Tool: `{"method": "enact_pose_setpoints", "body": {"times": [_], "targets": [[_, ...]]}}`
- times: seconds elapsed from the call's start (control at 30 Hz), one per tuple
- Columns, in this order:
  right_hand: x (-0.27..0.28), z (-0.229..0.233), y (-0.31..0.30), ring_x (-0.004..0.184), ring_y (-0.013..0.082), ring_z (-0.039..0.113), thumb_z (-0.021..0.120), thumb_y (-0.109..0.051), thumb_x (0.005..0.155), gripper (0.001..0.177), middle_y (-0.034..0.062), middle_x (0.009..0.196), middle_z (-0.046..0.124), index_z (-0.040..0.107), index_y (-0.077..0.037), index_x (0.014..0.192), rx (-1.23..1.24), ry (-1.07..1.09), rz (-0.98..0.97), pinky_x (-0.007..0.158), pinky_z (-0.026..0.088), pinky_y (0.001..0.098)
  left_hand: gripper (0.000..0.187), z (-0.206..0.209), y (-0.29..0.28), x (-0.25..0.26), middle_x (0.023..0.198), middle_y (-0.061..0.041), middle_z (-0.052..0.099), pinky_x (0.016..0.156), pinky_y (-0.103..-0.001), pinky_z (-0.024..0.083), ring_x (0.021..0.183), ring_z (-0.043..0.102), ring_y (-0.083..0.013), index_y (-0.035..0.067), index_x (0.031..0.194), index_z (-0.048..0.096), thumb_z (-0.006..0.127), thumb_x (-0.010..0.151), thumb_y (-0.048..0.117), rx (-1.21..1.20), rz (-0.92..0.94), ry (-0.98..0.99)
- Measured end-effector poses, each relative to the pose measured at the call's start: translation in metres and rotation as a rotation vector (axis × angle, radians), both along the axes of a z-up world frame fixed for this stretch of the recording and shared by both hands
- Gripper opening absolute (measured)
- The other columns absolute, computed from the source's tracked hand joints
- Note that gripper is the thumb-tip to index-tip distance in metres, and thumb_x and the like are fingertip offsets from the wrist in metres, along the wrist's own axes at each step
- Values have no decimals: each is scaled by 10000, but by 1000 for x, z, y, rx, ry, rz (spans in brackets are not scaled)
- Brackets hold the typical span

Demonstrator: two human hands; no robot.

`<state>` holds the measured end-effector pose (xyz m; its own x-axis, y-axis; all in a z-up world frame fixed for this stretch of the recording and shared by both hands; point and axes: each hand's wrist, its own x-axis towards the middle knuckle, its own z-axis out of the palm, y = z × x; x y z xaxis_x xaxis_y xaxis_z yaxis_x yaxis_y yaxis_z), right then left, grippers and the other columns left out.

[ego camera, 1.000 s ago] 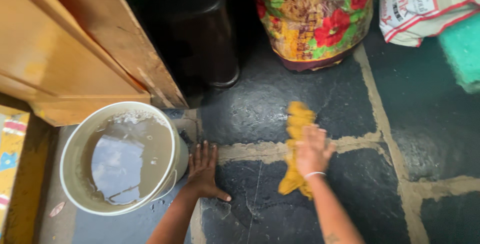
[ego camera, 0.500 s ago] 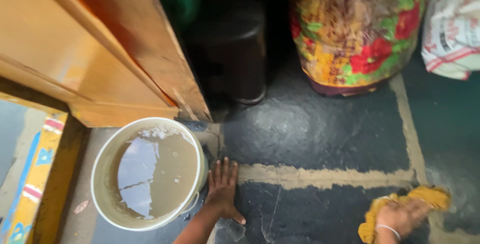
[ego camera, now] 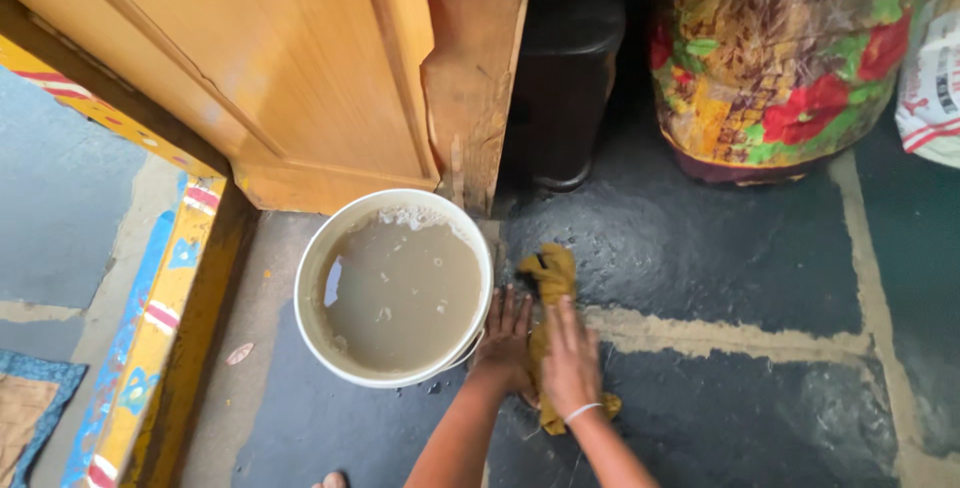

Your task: The person cleans the floor by hand using a cloth. The person repeatedly wets and wrings out a yellow cloth in a bucket of water, then uses it to scrub the tiled floor surface.

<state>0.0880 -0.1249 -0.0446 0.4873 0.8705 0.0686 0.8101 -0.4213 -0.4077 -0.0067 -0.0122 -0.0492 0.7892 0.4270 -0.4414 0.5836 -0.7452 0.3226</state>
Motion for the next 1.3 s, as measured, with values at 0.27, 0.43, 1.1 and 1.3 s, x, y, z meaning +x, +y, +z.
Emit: {"method": "enact_pose_setpoints", "body": {"times": [0.27, 0.43, 1.1, 1.3], "targets": [[87, 0, -171, 1323, 279, 544, 643, -212, 806, 679, 67, 1466, 578, 502, -203, 1471, -163, -440, -405, 1065, 449, 535, 1752, 37, -3, 12, 1669, -278, -223, 1231, -595, -64, 1529, -224, -494, 30, 1617, -147, 996, 425, 616, -20, -26, 213], [101, 0, -339, 1120, 309, 646, 661, -223, 860, 639, 102, 1316, 640, 566, -181, 1491, -219, -489, -904, 914, 568, 466, 1630, 44, -12, 53, 1698, -187, -229, 1188, -719, -9, 1563, -182, -399, 132, 1647, -84, 1003, 499, 531, 2, -141, 207], [95, 5, -406, 1299, 389, 555, 730, -174, 892, 812, 174, 1519, 480, 359, -169, 1614, -555, 269, -1507, 1065, 476, 469, 1707, 63, -38, 187, 1624, -108, -465, 1041, -882, 47, 1511, -372, -398, 307, 1596, -276, 1020, 504, 514, -139, -336, 546], [29, 34, -263, 1081, 389, 617, 732, -95, 761, 768, 179, 1221, 545, 479, -225, 1475, -359, 190, -1247, 942, 512, 460, 1735, 59, -35, 180, 1617, -125, -461, 1040, -879, 20, 1505, -375, -402, 297, 1591, -283, 1030, 479, 520, -176, -352, 467]]}}
